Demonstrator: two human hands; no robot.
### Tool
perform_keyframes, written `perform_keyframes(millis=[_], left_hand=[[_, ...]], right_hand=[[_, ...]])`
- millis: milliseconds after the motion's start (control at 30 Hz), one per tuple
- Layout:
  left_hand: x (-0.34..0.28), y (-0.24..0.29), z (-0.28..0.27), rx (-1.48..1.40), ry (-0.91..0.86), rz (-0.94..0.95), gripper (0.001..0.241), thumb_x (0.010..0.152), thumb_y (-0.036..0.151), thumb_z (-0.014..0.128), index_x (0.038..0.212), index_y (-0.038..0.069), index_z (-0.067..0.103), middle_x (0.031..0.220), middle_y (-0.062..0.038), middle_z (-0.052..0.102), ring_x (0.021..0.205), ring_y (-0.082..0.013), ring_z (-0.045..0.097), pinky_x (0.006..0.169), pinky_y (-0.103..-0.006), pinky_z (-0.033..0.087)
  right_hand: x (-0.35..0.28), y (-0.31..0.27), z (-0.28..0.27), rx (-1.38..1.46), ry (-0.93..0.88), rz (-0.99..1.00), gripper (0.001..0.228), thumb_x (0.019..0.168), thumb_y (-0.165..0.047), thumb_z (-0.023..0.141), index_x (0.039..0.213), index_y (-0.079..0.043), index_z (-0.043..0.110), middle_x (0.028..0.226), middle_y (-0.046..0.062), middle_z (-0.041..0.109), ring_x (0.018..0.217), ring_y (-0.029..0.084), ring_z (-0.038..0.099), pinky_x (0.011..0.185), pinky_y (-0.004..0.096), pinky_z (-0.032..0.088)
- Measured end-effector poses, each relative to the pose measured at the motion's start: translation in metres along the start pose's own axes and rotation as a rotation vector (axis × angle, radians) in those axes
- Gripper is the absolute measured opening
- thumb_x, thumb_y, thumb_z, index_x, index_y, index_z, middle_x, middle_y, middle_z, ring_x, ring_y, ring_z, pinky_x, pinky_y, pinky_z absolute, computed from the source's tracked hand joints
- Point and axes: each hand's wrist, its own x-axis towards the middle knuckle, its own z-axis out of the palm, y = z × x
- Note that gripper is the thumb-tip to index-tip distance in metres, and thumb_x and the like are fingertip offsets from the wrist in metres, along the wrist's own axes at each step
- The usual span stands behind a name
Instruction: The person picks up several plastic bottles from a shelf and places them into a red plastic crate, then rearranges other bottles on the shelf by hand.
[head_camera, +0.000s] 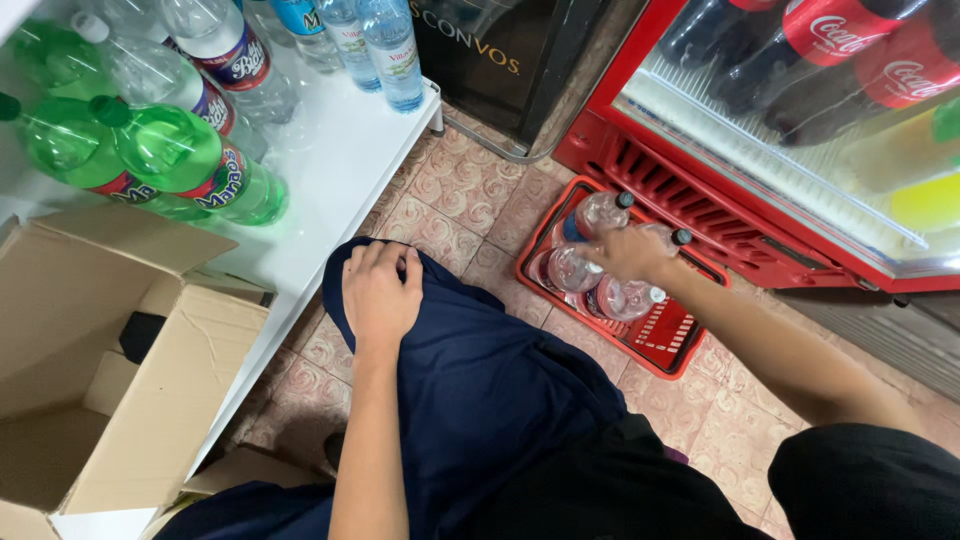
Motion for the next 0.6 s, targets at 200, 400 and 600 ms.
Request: perform_keyframes(millis=[200,400,600], left_hand=[[-0.003,-0.001,-0.001,-0.004,0.002,-0.005,0.024,0.099,0.028,0.062,0.078,0.018,0.067,0.07,0.004,0.053,0.088,-0.0182,0.063,0.085,-0.0329,0.048],[-0.003,0.0,0.001,-0.003,0.003,-0.008,0.023,0.098,0.028,0.062,0.078,0.017,0.066,0.071,0.003,0.053,0.089,-0.0186,0.062,0.086,-0.033,0.047],[-0.003,-0.002,-0.001,-0.011,-0.002,-0.011,0.024,0.099,0.028,0.061,0.078,0.017,0.066,0.072,0.003,0.053,0.089,-0.0185,0.062,0.085,-0.0329,0.047]], right_hand=[[0.057,0.006,0.083,-0.182,0.042,-0.168,0.035,0.099,-0.033,0.057,0.126,-0.015,0.045,0.111,0.019,0.069,0.097,0.044,0.075,0.079,0.053,0.063],[0.085,0.001,0.095,-0.138,0.119,-0.172,0.034,0.1,-0.029,0.06,0.123,-0.01,0.044,0.109,0.022,0.068,0.095,0.048,0.074,0.079,0.053,0.063],[0.074,-0.001,0.074,-0.176,0.069,-0.126,0.045,0.098,-0.045,0.058,0.127,-0.012,0.049,0.108,0.021,0.075,0.103,0.043,0.075,0.086,0.053,0.061]])
